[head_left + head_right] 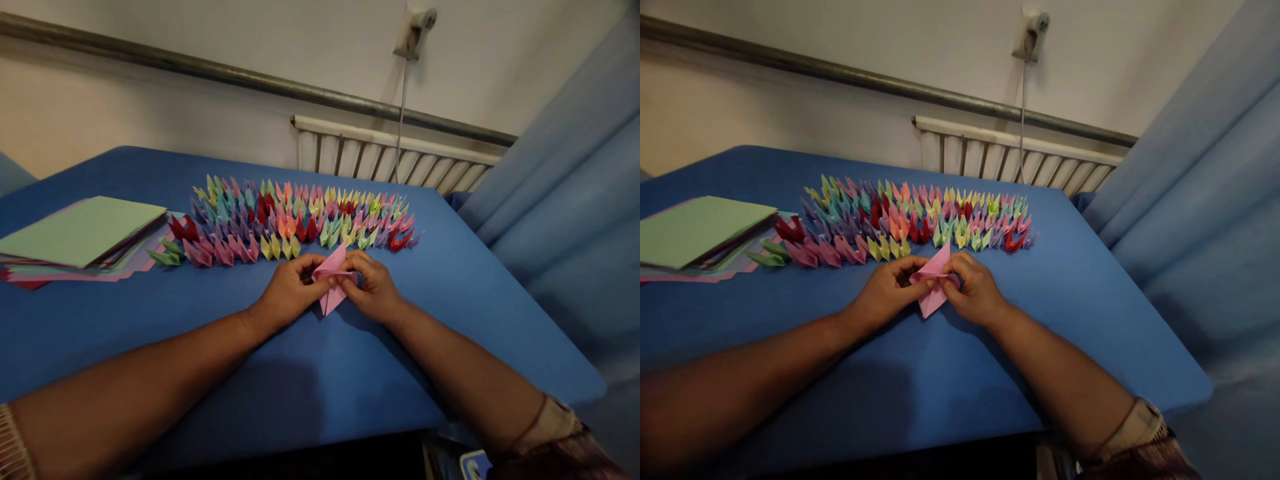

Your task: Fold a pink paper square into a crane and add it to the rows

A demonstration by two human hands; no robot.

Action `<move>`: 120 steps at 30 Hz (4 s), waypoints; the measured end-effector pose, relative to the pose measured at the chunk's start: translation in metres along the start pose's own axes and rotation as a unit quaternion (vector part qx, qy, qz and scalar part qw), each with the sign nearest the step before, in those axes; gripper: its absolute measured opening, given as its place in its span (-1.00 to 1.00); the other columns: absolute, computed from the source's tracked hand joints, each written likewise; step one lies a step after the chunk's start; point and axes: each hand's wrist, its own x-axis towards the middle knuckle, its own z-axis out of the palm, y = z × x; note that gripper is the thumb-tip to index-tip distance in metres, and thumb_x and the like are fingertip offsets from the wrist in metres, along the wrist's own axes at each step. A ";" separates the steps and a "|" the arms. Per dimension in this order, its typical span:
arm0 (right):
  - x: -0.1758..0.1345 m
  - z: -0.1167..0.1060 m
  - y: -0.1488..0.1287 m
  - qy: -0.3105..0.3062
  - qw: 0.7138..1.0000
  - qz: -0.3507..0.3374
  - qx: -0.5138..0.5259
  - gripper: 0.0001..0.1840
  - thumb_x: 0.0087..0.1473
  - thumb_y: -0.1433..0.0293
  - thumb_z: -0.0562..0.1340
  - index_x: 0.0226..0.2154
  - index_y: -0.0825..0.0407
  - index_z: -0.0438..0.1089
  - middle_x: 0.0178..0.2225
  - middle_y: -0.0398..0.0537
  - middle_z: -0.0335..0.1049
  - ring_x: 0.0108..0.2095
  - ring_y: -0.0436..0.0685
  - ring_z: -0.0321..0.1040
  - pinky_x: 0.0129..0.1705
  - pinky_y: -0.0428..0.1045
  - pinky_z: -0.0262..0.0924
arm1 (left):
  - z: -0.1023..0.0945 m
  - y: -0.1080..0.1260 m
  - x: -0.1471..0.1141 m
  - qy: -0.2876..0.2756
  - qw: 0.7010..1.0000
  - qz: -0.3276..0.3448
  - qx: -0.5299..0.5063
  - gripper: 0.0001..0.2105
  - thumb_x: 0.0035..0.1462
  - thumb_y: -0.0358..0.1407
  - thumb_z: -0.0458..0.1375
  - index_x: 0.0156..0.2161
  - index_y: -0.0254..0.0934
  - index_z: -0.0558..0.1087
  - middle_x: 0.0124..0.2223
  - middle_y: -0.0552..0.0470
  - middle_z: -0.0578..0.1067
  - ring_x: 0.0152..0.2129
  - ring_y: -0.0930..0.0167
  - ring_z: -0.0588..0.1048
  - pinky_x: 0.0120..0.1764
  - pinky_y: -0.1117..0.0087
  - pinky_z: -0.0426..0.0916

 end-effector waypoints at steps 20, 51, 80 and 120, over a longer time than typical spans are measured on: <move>-0.004 0.014 0.002 0.049 0.956 0.174 0.230 -0.72 0.12 0.12 0.26 -0.37 -0.01 0.34 -0.45 -0.19 0.29 -0.43 0.00 0.22 -0.35 -0.06 0.17 | 0.004 -0.012 0.001 0.078 0.989 -0.102 -0.068 -0.71 -0.18 -0.21 0.37 -0.40 -0.35 0.46 -0.45 0.09 0.44 -0.51 0.47 0.36 -0.42 0.46 0.24; -0.002 0.016 -0.002 0.069 0.938 0.228 0.250 -0.66 0.11 0.06 0.25 -0.37 0.01 0.35 -0.50 -0.20 0.33 -0.50 -0.03 0.26 -0.41 -0.07 0.21 | 0.006 -0.008 -0.003 0.089 0.989 -0.089 -0.075 -0.71 -0.12 -0.15 0.34 -0.39 -0.33 0.44 -0.48 0.11 0.42 -0.57 0.50 0.31 -0.51 0.49 0.20; -0.004 0.016 0.000 0.054 0.937 0.229 0.259 -0.65 0.03 0.09 0.30 -0.27 -0.03 0.29 -0.42 -0.18 0.33 -0.42 0.01 0.30 -0.35 -0.04 0.26 | 0.006 -0.011 -0.002 0.096 0.984 -0.102 -0.113 -0.71 -0.17 -0.23 0.38 -0.31 -0.36 0.55 -0.36 0.02 0.54 -0.45 0.42 0.43 -0.35 0.41 0.30; -0.006 0.005 -0.008 -0.041 0.998 0.041 0.038 -0.80 0.15 0.28 0.26 -0.16 -0.07 0.33 -0.24 -0.08 0.33 -0.33 0.07 0.27 -0.29 0.00 0.23 | -0.003 -0.010 0.002 0.073 0.997 -0.027 -0.004 -0.79 0.06 -0.19 0.14 -0.48 -0.30 0.39 -0.49 0.12 0.32 -0.51 0.47 0.24 -0.41 0.43 0.14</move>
